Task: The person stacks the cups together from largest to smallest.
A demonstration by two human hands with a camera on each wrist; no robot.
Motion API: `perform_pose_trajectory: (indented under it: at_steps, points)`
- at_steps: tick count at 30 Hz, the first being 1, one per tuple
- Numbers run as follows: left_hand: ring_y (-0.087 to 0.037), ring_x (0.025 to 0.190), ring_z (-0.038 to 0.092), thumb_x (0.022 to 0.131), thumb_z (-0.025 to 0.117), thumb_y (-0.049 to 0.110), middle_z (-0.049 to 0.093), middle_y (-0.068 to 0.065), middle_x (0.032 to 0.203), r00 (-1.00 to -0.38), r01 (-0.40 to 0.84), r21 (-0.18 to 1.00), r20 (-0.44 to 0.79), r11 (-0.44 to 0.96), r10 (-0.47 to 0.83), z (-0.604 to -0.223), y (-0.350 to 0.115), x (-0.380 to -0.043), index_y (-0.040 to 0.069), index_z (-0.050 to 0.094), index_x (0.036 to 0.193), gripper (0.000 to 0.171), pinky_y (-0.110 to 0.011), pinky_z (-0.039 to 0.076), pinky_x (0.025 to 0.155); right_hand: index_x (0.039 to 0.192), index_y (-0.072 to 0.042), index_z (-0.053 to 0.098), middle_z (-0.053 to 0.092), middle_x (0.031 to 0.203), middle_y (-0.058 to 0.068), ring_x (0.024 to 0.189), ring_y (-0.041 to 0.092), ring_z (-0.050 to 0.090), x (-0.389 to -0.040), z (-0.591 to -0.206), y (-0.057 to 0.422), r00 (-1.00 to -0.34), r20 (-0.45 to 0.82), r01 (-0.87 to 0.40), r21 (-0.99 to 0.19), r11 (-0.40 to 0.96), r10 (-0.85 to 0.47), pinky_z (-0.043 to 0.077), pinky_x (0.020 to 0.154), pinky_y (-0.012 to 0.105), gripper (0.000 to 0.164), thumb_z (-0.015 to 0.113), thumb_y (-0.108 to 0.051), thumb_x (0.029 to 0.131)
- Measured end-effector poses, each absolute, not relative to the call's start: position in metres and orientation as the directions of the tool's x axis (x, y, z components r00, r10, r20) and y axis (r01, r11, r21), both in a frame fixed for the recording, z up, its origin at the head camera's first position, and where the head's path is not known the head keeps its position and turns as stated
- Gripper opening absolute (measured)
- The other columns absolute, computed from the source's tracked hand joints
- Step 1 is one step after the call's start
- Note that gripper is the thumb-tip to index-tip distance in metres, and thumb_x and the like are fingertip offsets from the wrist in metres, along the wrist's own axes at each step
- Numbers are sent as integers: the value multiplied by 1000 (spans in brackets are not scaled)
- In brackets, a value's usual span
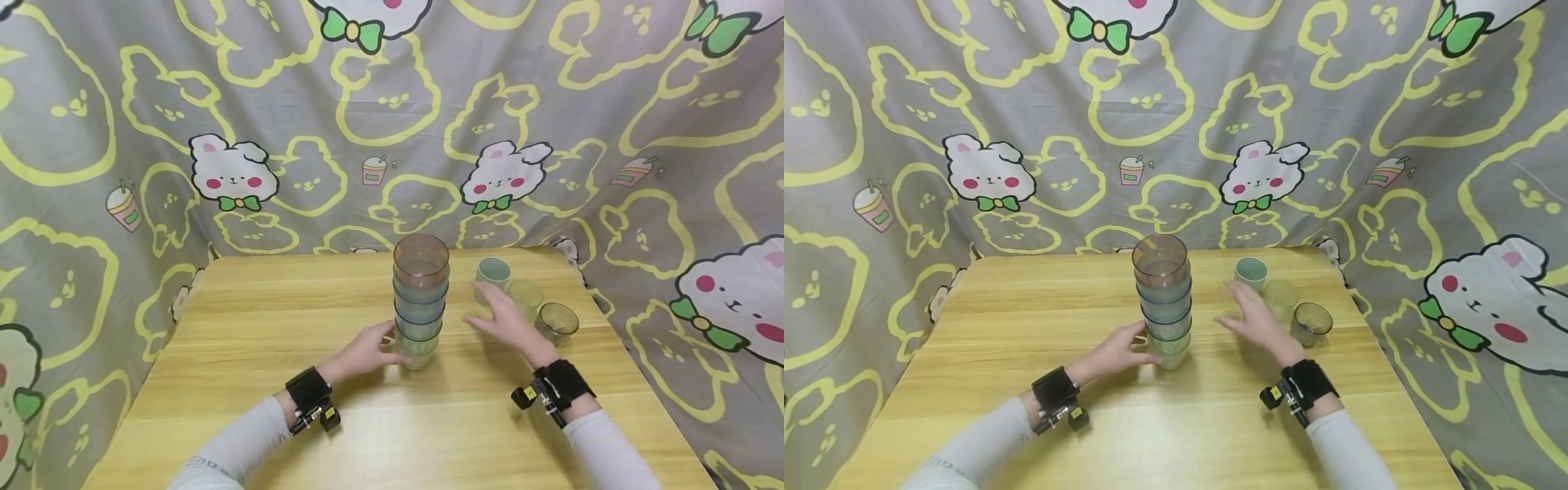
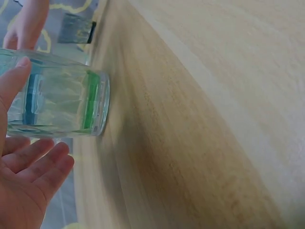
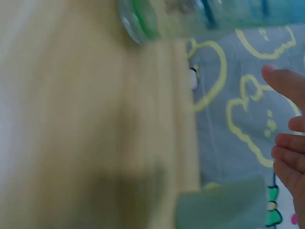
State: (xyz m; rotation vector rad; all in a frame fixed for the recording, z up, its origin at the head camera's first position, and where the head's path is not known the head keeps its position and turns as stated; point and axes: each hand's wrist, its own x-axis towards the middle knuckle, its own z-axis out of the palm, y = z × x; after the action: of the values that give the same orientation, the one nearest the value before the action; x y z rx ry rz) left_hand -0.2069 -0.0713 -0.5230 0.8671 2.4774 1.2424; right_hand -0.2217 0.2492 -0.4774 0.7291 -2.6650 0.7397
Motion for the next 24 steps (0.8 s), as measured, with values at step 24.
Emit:
perform_pose_trajectory:
  at_steps: [24]
  points:
    - [-18,117,60,78,78,46,62,3,131,-810,379,777,15,503,587,-516,-72,-204,22,52,137,69,-38,53,100,146,12,28,31,148,37,136,52,32,-294,-462,282,-979,82,-204,-352,914,-187,29,115,60,86,71,-35,88]
